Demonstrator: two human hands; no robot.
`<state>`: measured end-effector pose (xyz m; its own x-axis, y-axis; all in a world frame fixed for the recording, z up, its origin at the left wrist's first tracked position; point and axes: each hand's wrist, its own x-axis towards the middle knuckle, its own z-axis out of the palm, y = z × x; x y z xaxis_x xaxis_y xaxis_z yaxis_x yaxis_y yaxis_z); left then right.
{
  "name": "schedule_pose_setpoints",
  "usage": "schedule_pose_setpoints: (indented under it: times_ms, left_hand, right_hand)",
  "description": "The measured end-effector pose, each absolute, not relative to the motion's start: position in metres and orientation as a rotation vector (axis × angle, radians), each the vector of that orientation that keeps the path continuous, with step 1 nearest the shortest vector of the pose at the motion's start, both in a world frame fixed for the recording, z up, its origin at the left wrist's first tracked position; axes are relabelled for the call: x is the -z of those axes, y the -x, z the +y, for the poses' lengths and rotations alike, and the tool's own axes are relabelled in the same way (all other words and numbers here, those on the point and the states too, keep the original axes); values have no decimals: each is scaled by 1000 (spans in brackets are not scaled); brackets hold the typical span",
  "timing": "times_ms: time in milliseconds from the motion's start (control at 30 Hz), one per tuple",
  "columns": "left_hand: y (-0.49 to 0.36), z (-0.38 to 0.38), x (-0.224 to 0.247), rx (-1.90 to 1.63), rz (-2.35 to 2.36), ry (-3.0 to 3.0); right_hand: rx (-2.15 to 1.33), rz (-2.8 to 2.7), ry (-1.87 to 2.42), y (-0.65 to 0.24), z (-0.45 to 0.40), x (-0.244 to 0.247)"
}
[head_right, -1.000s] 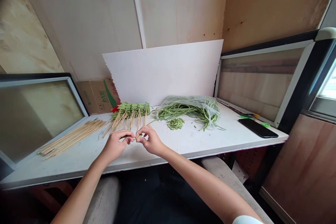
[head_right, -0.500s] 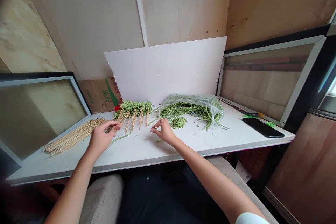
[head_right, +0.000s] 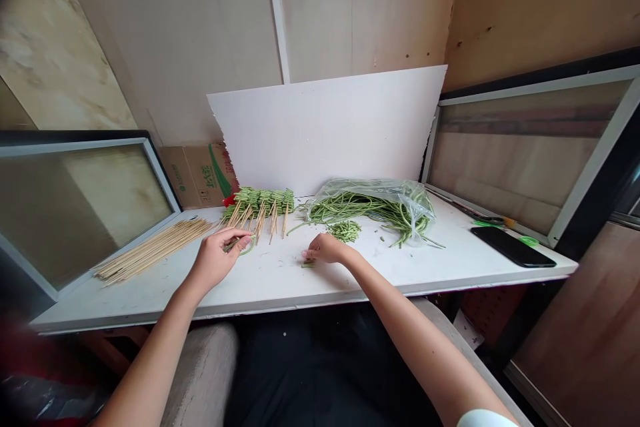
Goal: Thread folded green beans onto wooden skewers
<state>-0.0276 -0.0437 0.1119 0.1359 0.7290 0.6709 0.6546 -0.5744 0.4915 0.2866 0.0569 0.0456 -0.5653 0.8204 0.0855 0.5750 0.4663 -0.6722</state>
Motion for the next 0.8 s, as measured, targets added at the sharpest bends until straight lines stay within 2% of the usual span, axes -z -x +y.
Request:
schedule_pose_setpoints:
  times_ms: [267, 533, 800]
  left_hand:
    - [6, -56, -116, -1297, 1324, -2344]
    - [-17, -57, -103, -1228, 1204, -2118]
    - [-24, -61, -102, -1201, 1273, -2051]
  right_hand:
    - [-846, -2295, 1144, -283, 43, -65]
    - [-863, -2133, 659, -252, 5, -97]
    - [-647, -2071, 580, -245, -10, -107]
